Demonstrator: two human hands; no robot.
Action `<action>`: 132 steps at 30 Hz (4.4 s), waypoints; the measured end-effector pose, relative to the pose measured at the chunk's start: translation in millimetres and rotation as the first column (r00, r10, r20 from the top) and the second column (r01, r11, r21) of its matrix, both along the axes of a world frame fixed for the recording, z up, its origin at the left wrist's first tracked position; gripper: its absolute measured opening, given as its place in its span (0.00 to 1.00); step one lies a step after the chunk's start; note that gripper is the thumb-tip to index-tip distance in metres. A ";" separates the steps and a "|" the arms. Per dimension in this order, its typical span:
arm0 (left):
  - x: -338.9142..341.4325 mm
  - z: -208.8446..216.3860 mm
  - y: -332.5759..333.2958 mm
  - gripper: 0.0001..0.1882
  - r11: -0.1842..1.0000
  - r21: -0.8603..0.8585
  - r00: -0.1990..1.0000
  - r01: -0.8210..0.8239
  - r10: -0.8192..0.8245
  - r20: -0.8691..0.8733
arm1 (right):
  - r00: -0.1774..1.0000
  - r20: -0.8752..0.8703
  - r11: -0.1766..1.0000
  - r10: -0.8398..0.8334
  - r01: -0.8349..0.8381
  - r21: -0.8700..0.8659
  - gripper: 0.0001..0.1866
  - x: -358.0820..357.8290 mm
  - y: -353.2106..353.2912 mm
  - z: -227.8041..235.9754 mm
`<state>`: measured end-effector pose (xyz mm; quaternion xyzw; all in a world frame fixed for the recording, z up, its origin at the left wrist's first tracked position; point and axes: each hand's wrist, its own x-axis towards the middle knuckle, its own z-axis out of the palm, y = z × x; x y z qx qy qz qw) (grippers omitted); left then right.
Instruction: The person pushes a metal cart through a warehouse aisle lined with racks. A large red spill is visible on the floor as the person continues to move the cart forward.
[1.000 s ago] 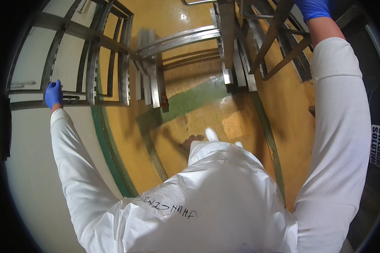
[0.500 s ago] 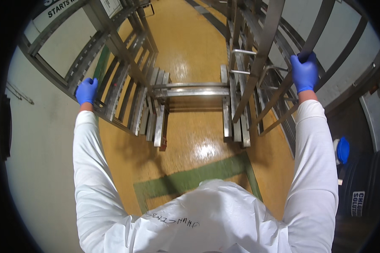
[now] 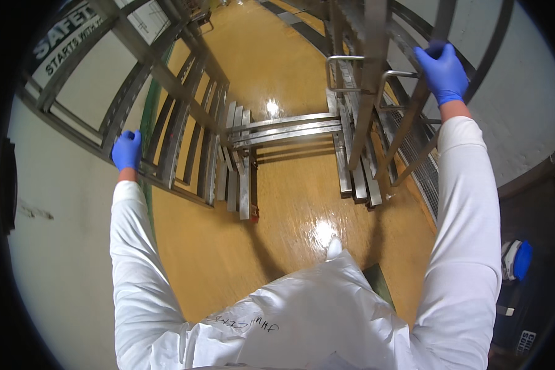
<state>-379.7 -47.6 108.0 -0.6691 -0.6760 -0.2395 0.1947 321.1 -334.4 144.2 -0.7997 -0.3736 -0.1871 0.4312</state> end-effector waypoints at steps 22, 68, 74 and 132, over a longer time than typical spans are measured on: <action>23.8 -37.6 -8.7 0.16 0.959 0.175 0.941 0.223 -0.258 0.218 | 0.993 0.041 0.993 -0.113 0.113 0.019 0.24 39.6 -4.0 -34.6; 2.9 -54.3 7.2 0.13 0.898 0.392 0.921 0.198 -0.308 0.239 | 0.993 0.032 0.993 -0.111 0.111 0.030 0.26 42.9 -11.3 -33.0; 11.3 -40.8 15.3 0.15 0.913 0.378 0.942 0.156 -0.252 0.220 | 0.999 0.042 0.987 0.025 -0.032 0.156 0.26 67.6 -10.3 -31.8; -32.0 -43.5 35.1 0.23 0.992 0.130 0.995 -0.011 -0.002 0.100 | 0.990 -0.128 0.999 -0.051 0.052 0.006 0.24 -37.0 -3.9 -7.8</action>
